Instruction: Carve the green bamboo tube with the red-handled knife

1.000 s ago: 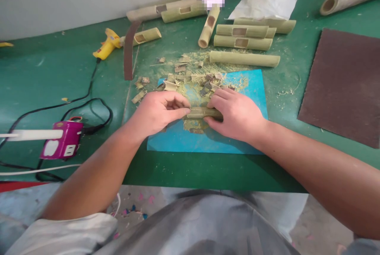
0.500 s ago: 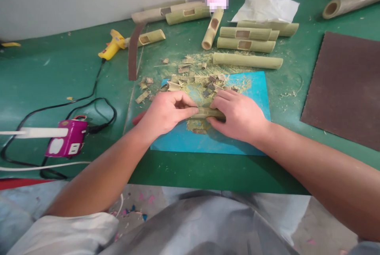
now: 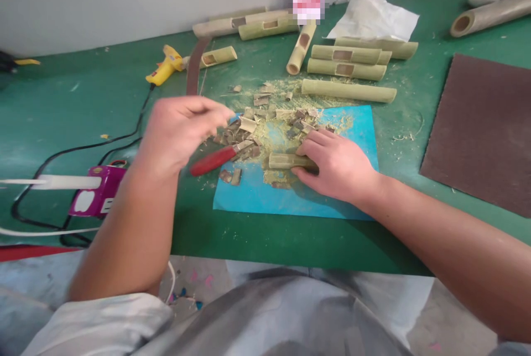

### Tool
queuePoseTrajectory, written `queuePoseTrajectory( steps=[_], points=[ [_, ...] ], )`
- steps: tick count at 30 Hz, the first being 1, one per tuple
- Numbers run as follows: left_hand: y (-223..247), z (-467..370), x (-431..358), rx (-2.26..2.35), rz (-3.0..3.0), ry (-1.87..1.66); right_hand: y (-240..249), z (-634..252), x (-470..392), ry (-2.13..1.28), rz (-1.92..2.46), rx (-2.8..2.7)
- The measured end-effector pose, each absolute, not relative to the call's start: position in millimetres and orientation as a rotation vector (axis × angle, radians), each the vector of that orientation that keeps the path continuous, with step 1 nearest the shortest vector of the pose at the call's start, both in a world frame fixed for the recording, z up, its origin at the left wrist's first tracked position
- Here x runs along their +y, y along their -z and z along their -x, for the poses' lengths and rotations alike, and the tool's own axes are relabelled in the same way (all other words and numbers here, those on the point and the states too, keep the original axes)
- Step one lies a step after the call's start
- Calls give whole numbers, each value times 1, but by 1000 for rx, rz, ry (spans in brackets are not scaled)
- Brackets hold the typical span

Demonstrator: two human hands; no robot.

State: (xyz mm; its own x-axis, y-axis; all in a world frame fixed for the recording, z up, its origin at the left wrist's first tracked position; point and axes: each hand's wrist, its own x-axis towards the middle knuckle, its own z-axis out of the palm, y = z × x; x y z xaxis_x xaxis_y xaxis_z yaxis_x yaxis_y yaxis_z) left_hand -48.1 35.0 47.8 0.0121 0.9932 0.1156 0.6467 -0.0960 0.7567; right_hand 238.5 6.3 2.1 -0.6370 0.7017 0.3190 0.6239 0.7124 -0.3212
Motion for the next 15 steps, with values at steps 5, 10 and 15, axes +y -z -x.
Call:
queuePoseTrajectory(
  steps=[5, 10, 15],
  points=[
    [-23, 108, 78, 2291, -1819, -1031, 0, -239, 6, -210, 1000, -2504],
    [-1, 134, 95, 2414, -1697, -715, -1, -239, 5, -133, 962, -2528],
    [6, 129, 97, 2371, -1717, -773, -2, -239, 3, -76, 959, -2535]
  ],
)
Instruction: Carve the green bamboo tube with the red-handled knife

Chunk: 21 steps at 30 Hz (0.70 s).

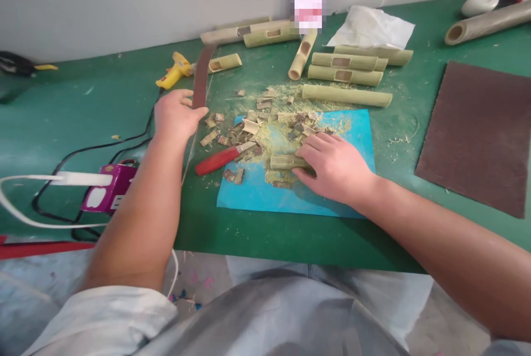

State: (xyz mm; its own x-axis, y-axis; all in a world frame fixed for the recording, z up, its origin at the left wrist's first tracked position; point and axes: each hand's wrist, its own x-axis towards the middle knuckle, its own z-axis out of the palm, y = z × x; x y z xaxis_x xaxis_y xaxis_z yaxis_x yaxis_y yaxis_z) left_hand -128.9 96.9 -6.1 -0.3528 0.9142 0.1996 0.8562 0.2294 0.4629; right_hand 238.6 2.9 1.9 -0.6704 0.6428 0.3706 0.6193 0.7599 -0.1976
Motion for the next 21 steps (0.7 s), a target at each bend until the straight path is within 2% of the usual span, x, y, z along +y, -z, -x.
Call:
queuePoseTrajectory(
  steps=[5, 12, 16, 21],
  points=[
    [7, 125, 100, 2211, -1526, -1152, -1, -239, 3, -33, 925, -2521],
    [-18, 86, 81, 1620, -1114, -1466, -4, -238, 1, -47, 938, -2416],
    [-33, 41, 52, 1295, -1098, -1421, -8, -235, -3, -42, 958, -2274],
    [-32, -6, 15, 1116, -1094, -1176, -10, -231, -7, -105, 927, -2194]
  ],
)
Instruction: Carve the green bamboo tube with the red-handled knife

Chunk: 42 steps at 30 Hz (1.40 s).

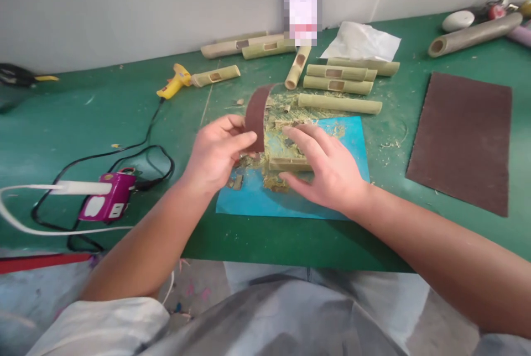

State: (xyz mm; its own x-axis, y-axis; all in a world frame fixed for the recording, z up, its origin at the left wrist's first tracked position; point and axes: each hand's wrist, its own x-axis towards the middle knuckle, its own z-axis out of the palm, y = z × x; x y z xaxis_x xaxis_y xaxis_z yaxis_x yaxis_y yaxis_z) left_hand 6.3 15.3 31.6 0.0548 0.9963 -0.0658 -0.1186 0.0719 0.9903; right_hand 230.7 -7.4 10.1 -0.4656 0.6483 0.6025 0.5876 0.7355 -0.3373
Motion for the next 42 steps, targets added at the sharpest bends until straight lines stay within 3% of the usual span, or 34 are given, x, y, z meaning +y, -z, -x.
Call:
queuePoseTrajectory(
  steps=[12, 36, 42],
  points=[
    [-31, -26, -7, 1019, -1135, -951, -10, -229, -7, -182, 820, -2133],
    [-21, -21, -15, 1096, -1417, -886, -8, -232, 0, -293, 816, -2112],
    [-18, -27, -13, 1142, -1426, -1100, -10, -228, -2, -286, 761, -2067]
  ],
)
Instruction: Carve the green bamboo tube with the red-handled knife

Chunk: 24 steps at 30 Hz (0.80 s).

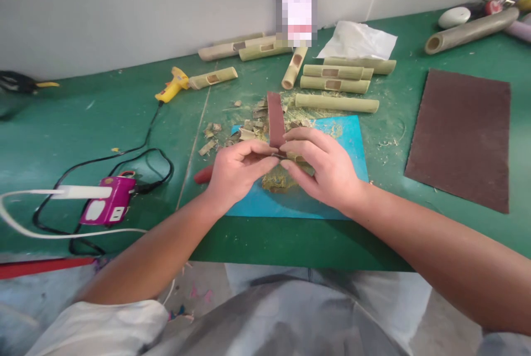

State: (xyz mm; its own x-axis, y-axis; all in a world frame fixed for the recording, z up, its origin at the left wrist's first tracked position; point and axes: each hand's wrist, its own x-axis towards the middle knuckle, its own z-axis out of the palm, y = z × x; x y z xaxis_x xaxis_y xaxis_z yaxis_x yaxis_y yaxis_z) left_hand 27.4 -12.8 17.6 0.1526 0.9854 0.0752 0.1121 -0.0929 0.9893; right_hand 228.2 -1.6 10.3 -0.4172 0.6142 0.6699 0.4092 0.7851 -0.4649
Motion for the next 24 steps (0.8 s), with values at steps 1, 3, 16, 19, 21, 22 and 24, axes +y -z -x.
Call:
queuePoseTrajectory(
  steps=[1, 3, 16, 19, 21, 22, 24],
  points=[
    [-18, -28, -12, 1167, -1423, -1132, -11, -228, -2, -266, 761, -2062],
    [-19, -28, -11, 1205, -1400, -1158, -12, -228, -5, -221, 780, -2047],
    [-26, -39, -24, 1072, -1202, -1308, -19, -215, -17, -1036, 1177, -1534],
    [-26, -40, -26, 1087, -1223, -1309, -23, -215, -18, -1153, 1235, -1508],
    [-25, -41, -27, 1092, -1239, -1298, -24, -214, -18, -1235, 1249, -1542],
    [-25, -41, -27, 1092, -1244, -1295, -24, -214, -18, -1256, 1240, -1547],
    [-24, -41, -27, 1091, -1248, -1295, -25, -215, -18, -1261, 1214, -1528]
  ],
)
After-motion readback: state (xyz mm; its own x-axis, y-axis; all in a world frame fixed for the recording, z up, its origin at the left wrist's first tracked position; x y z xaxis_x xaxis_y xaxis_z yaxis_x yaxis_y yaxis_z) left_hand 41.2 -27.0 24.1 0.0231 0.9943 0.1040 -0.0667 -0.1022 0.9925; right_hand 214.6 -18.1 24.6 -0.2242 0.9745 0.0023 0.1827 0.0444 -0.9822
